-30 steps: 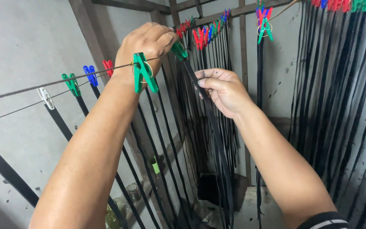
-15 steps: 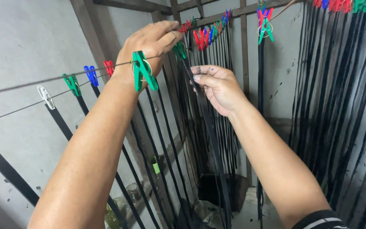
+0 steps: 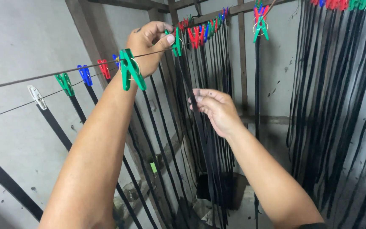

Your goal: The person pulls black rubber straps through a small handheld device, then hangs them on a drying rack using colorful clothespins. They retrieve more straps from a pile on the floor and repeat the process.

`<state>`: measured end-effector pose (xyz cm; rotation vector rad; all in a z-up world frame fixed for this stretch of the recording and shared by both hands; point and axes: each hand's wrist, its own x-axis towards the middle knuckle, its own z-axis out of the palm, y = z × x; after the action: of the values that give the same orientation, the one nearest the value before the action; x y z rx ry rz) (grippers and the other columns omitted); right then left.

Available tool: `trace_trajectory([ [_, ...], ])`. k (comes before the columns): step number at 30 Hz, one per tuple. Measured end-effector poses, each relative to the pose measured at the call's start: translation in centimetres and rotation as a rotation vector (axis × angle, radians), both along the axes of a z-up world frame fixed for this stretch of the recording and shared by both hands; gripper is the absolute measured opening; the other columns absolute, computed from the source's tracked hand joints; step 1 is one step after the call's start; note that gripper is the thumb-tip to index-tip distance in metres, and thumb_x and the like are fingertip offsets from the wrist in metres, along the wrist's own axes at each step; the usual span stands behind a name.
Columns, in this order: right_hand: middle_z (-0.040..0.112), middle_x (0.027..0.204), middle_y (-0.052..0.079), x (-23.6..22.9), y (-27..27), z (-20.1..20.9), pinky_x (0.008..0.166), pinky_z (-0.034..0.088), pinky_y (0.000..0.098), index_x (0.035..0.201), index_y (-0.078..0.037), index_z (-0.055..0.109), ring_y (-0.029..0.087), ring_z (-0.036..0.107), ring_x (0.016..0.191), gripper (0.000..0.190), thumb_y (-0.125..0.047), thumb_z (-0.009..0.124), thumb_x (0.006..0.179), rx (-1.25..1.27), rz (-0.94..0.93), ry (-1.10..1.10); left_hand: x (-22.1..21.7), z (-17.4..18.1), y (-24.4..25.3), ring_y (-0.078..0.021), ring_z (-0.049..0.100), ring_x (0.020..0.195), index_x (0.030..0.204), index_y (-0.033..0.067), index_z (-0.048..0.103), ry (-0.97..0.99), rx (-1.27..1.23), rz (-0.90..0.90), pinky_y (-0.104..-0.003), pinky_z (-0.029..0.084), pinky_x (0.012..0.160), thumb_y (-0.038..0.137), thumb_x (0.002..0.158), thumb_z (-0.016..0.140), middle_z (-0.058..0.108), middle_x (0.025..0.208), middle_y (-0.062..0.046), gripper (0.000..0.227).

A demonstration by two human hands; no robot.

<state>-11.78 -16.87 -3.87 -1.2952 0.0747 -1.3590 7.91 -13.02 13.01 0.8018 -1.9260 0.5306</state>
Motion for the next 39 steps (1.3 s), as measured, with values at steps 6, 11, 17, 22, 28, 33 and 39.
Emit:
trace_trajectory([
  [6, 0.075, 0.125, 0.015, -0.8, 1.2, -4.9, 0.085, 0.055, 0.0284, 0.131, 0.002, 0.069, 0.018, 0.068, 0.1, 0.04, -0.002, 0.06, 0.092, 0.135, -0.198, 0.253, 0.8, -0.3, -3.9, -0.0096, 0.061, 0.077, 0.114, 0.0161, 0.072, 0.028, -0.033, 0.061, -0.031, 0.05, 0.073, 0.036, 0.101, 0.067, 0.067, 0.083, 0.006, 0.024],
  [11, 0.071, 0.137, 0.014, -0.6, 0.8, -8.9, 0.093, 0.058, 0.0307, 0.133, -0.002, 0.068, 0.023, 0.068, 0.122, 0.043, -0.003, 0.059, 0.091, 0.22, -0.2, 0.36, 0.5, -0.6, -5.4, -0.0142, 0.066, 0.078, 0.112, 0.0137, 0.071, 0.052, -0.08, 0.08, -0.034, 0.053, 0.071, 0.025, 0.099, 0.07, 0.071, 0.086, 0.001, 0.017],
  [17, 0.061, 0.149, 0.015, 0.7, -0.8, -13.5, 0.118, 0.046, 0.0339, 0.142, -0.003, 0.059, 0.025, 0.058, 0.141, 0.054, 0.005, 0.056, 0.089, 0.229, -0.155, 0.378, 0.3, -0.8, -7.3, -0.0143, 0.066, 0.079, 0.112, 0.0173, 0.073, 0.108, -0.091, 0.148, -0.034, 0.054, 0.072, 0.023, 0.097, 0.072, 0.073, 0.087, 0.001, 0.017],
  [22, 0.058, 0.153, 0.013, 0.5, -0.4, -14.7, 0.119, 0.043, 0.0328, 0.145, -0.006, 0.056, 0.023, 0.056, 0.142, 0.052, -0.002, 0.057, 0.094, 0.205, -0.178, 0.505, -0.1, -1.1, -7.5, -0.0131, 0.061, 0.076, 0.115, 0.0165, 0.071, 0.151, -0.076, 0.15, -0.033, 0.05, 0.068, 0.02, 0.098, 0.069, 0.07, 0.084, 0.004, 0.018],
  [28, 0.055, 0.155, 0.011, 0.1, -0.7, -16.4, 0.12, 0.041, 0.0334, 0.149, -0.009, 0.052, 0.022, 0.054, 0.143, 0.055, -0.007, 0.056, 0.093, 0.117, -0.228, 0.62, 0.0, -1.2, -8.2, -0.0245, 0.065, 0.099, 0.128, 0.0134, 0.067, 0.113, -0.127, 0.162, -0.039, 0.051, 0.084, 0.02, 0.102, 0.065, 0.073, 0.105, -0.005, 0.027],
  [33, 0.058, 0.152, 0.011, -0.3, -0.8, -17.0, 0.116, 0.047, 0.0341, 0.15, -0.011, 0.052, 0.022, 0.059, 0.139, 0.056, -0.006, 0.053, 0.094, 0.116, -0.215, 0.695, 0.7, -2.1, -8.2, -0.0372, 0.06, 0.131, 0.144, 0.0101, 0.055, 0.113, -0.124, 0.149, -0.046, 0.049, 0.105, 0.023, 0.109, 0.054, 0.065, 0.14, -0.018, 0.038],
  [39, 0.064, 0.146, 0.013, -0.6, -1.4, -18.0, 0.114, 0.049, 0.0327, 0.148, -0.01, 0.054, 0.022, 0.063, 0.133, 0.057, -0.005, 0.054, 0.092, 0.076, -0.21, 0.717, 1.2, -5.0, -4.6, -0.0271, 0.066, 0.122, 0.135, 0.0135, 0.061, 0.272, -0.129, 0.157, -0.036, 0.049, 0.104, 0.021, 0.106, 0.054, 0.071, 0.13, -0.012, 0.03],
])
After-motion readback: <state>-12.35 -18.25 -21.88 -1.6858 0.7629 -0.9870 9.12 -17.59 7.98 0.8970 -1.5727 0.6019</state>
